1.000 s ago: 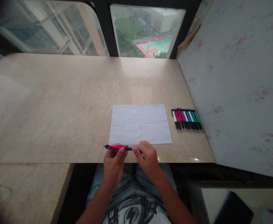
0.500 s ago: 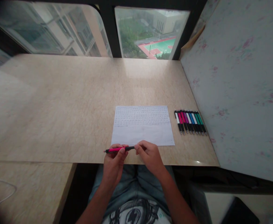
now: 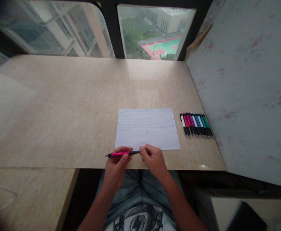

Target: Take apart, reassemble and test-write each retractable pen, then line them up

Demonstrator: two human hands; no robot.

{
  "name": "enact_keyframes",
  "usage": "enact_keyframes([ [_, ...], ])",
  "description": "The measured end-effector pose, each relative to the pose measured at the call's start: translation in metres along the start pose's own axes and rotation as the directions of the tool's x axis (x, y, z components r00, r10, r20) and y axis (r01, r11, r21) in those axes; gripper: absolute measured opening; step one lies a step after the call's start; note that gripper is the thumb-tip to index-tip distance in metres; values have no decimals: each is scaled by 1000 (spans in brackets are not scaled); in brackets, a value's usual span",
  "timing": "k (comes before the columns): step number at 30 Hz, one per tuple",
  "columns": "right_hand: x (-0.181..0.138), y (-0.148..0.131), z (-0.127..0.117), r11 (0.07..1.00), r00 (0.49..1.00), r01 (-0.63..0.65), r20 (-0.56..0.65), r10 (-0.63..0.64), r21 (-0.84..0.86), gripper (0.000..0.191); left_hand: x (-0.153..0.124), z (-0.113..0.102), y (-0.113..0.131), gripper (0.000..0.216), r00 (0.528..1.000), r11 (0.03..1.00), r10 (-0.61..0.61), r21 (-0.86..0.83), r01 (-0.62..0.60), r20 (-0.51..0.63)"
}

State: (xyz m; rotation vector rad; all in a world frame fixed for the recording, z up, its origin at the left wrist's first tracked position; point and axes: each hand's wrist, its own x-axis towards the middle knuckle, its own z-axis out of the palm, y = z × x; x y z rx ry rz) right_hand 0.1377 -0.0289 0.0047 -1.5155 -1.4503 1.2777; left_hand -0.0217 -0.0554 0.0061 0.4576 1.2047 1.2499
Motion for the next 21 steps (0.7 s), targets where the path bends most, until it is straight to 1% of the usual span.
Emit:
enact_keyframes([
  [2, 1, 1, 2, 999, 999, -49, 0, 49, -3, 43, -1, -4, 1, 26, 998, 998, 2, 70, -7, 70],
  [4, 1, 0, 3, 998, 998, -63, 21, 63, 15, 44, 0, -7, 1, 23, 995, 995, 15, 92, -24, 102],
  [6, 1, -2, 3, 998, 998, -39, 52, 36, 57, 38, 2, -9, -1, 21, 997, 996, 37, 77, -42, 71],
  [9, 0, -4, 4, 991, 996, 38, 73, -48, 132, 17, 5, -9, -1, 21, 999, 998, 50, 40, -50, -17],
  [11, -1, -4, 4, 985, 994, 74, 71, -86, 153, 10, 6, -8, -1, 22, 999, 999, 45, 12, -45, -29],
  [14, -1, -4, 5, 983, 992, 82, 78, -95, 162, 5, 4, -6, 2, 23, 1000, 1000, 27, -8, -27, 6],
  [16, 0, -4, 6, 980, 993, 79, 70, -93, 180, 6, 4, -6, 4, 23, 1000, 1000, 14, -18, -14, 14],
  [21, 4, 3, 5, 976, 998, 54, -40, -47, 210, 12, 10, -11, 9, 23, 999, 993, -15, -121, 11, -29],
])
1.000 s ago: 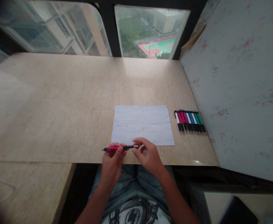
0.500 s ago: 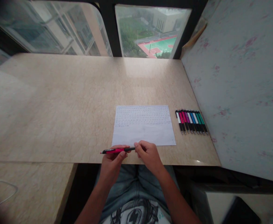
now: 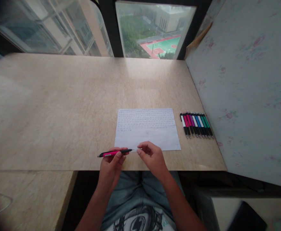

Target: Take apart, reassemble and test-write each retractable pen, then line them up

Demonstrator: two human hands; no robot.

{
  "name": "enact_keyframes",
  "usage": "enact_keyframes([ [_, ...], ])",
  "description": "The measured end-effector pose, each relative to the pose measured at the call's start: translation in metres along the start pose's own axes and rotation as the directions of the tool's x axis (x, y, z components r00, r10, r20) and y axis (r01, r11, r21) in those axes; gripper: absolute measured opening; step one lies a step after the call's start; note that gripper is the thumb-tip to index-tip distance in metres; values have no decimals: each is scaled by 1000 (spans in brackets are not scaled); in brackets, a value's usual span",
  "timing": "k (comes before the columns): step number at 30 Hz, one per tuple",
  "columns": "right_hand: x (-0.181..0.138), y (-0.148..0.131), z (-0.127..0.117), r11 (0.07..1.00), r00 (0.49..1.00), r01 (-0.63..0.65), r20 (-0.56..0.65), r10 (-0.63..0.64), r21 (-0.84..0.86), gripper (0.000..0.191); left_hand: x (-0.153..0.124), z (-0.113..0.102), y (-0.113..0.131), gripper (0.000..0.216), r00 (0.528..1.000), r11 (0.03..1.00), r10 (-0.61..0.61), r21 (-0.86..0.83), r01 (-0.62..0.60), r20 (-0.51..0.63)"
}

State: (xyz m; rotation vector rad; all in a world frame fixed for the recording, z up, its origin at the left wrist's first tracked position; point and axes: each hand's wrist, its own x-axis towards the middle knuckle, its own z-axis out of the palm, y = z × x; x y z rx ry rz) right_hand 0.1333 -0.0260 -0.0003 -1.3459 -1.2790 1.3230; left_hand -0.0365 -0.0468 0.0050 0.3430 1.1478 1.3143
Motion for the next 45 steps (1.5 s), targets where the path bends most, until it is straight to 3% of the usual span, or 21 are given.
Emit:
enact_keyframes([
  [2, 5, 3, -4, 998, 999, -3, -38, 1, -63, 13, 4, -2, 1, 25, 1000, 1000, -17, -23, 17, -6],
  [5, 20, 3, -12, 947, 990, 57, -102, -94, -317, 14, 7, -5, 1, 27, 1000, 999, -31, -30, 31, -1],
  [9, 52, -4, -19, 700, 960, 171, -42, -275, -693, 10, 9, -6, -1, 26, 1000, 1000, -26, -7, 26, 11],
  [12, 73, -9, -18, 560, 956, 209, 45, -291, -802, 12, 9, -7, -3, 25, 999, 999, -11, 40, 9, 41],
  [17, 87, -8, -8, 476, 969, 207, 112, -221, -855, 13, 11, -9, -4, 23, 996, 997, -11, 73, 5, 85],
  [23, 79, -14, -15, 537, 970, 214, 115, -212, -816, 31, 9, -6, -2, 23, 998, 998, 0, 60, -4, 64],
  [27, 55, -25, -19, 718, 968, 217, 52, -245, -662, 21, 9, -5, -1, 19, 996, 994, 33, 98, -41, 82],
  [29, 38, -29, -15, 816, 969, 246, 121, -215, -524, 21, 10, -6, -2, 18, 994, 988, 51, 143, -65, 96],
  [31, 24, -30, -9, 863, 945, 293, 262, -196, -412, 20, 10, -5, -3, 18, 992, 980, 57, 186, -77, 114],
  [33, 15, -30, -4, 880, 929, 307, 313, -195, -362, 19, 11, -4, -4, 20, 991, 977, 44, 200, -68, 123],
  [37, 12, -27, -5, 892, 950, 274, 249, -191, -361, 14, 10, -1, -7, 25, 995, 990, 6, 143, -20, 95],
  [45, 12, -25, -18, 883, 947, 284, 256, -196, -375, 18, 12, 5, -9, 21, 1000, 998, 14, 58, -13, -8],
])
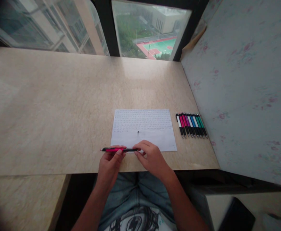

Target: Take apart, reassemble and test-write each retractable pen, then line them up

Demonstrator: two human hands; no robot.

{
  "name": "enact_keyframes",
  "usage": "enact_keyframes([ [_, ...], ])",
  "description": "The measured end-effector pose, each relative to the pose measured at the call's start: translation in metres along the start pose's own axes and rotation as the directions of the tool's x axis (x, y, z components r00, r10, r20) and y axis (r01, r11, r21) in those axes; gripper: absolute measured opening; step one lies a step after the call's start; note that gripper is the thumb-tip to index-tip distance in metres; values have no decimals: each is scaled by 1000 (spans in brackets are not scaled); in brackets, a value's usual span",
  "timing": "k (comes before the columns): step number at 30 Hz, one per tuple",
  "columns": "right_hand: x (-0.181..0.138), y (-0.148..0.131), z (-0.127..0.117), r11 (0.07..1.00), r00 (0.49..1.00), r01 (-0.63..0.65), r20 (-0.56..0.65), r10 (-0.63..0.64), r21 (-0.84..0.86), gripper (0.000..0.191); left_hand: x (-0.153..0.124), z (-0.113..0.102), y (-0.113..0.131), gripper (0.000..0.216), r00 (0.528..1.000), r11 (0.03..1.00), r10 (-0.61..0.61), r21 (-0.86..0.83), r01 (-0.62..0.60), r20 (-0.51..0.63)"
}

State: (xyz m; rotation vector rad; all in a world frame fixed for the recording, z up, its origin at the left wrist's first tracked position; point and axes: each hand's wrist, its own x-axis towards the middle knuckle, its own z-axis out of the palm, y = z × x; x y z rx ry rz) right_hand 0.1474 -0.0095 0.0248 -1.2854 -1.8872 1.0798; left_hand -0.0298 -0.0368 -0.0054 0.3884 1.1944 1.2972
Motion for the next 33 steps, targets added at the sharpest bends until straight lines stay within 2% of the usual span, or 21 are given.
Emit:
enact_keyframes([
  [4, -3, 12, -5, 996, 990, -35, -138, 24, -76, 18, 2, 1, 3, 20, 998, 998, 14, -58, -17, -62],
  [9, 4, 34, -5, 937, 941, -170, -332, 63, -305, 18, 3, 2, 5, 22, 996, 998, 10, -63, -15, -84],
  [12, 17, 40, 4, 895, 920, -204, -391, 36, -397, 20, 3, 2, 5, 23, 997, 998, 20, -52, -24, -76],
  [16, 34, 38, 18, 870, 906, -230, -423, 28, -436, 20, 2, 0, 5, 24, 998, 999, 29, -11, -30, -54],
  [19, 36, 33, 19, 890, 913, -210, -407, 31, -404, 23, 2, -1, 5, 25, 998, 999, 37, 32, -35, -53],
  [22, 27, 25, 14, 950, 926, -173, -372, 66, -260, 28, 2, -1, 5, 29, 998, 999, 24, 31, -22, -59],
  [24, 18, 19, 13, 985, 948, -153, -296, 121, -86, 34, 2, 0, 4, 30, 999, 999, 18, 36, -16, -52],
  [27, 7, 10, 15, 981, 981, -144, -112, 159, 128, 41, 3, 0, 2, 32, 999, 996, 38, 82, -35, -31],
  [30, 3, 6, 18, 974, 989, -149, 19, 148, 172, 44, 2, -1, 2, 35, 998, 990, 60, 132, -58, -8],
  [33, 1, 7, 16, 973, 987, -162, 44, 157, 167, 42, -1, -1, 5, 29, 998, 991, 32, 130, -39, 52],
])
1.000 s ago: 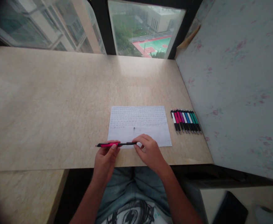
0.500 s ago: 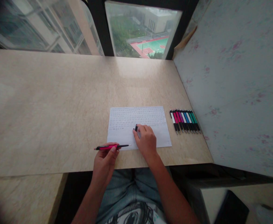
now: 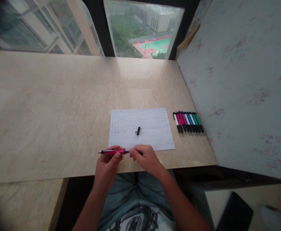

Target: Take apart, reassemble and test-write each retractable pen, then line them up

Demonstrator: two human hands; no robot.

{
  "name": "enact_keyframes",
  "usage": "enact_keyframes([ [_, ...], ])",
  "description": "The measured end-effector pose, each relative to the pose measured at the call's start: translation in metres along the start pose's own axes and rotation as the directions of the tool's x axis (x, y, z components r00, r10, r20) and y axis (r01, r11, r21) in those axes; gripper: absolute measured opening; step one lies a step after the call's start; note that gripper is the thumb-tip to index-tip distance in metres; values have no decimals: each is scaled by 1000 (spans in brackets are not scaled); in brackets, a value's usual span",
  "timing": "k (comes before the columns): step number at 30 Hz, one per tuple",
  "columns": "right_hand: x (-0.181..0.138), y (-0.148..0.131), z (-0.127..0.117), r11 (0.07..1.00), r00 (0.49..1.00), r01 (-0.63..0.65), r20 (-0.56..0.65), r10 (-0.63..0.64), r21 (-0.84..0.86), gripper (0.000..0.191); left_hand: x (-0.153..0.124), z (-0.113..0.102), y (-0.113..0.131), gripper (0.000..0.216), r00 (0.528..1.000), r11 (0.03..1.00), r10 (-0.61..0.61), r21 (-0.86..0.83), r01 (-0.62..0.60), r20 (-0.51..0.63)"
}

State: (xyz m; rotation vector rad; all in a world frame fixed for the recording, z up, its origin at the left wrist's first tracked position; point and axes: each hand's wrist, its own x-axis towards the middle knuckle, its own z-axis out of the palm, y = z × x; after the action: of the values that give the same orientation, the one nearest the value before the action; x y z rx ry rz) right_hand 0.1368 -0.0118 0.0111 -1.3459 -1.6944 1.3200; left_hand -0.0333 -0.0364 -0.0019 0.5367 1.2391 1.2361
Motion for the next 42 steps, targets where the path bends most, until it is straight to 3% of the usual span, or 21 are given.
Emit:
enact_keyframes([
  [3, -2, 1, -5, 998, 998, 56, -11, -57, -27, 37, -3, 2, 3, 23, 998, 999, -34, -39, 36, 46],
  [9, -6, -1, -10, 952, 963, 252, -54, -265, -173, 18, -3, 10, 0, 28, 993, 985, -96, -148, 84, -72],
  [14, -6, -1, -11, 980, 985, 125, -95, -141, -157, 21, -1, 12, -1, 27, 994, 983, -92, -164, 81, -60],
  [18, -6, -3, -11, 991, 991, 86, -88, -96, -107, 35, -2, 11, 1, 25, 996, 986, -83, -146, 80, -16],
  [24, -8, -3, -11, 992, 985, 118, -134, -111, 46, 13, -2, 12, 1, 21, 998, 983, -70, -173, 68, -2],
  [28, -6, -3, -10, 997, 994, 19, -108, -11, 74, 18, -2, 13, 1, 22, 997, 984, -75, -161, 74, -1],
  [30, -5, -3, -10, 998, 995, -17, -97, 23, 60, 34, -2, 13, 1, 23, 997, 986, -77, -150, 74, -17],
  [35, -5, -6, -10, 995, 988, 57, -146, -44, 87, 15, -2, 13, 2, 24, 996, 985, -74, -162, 64, -51],
  [39, -4, -10, -12, 997, 993, 30, -114, -22, 69, 17, -3, 13, 1, 24, 995, 983, -84, -169, 75, -45],
  [42, -4, -10, -13, 1000, 994, -7, -105, 8, 9, 35, -3, 14, 1, 24, 995, 983, -89, -168, 81, -44],
])
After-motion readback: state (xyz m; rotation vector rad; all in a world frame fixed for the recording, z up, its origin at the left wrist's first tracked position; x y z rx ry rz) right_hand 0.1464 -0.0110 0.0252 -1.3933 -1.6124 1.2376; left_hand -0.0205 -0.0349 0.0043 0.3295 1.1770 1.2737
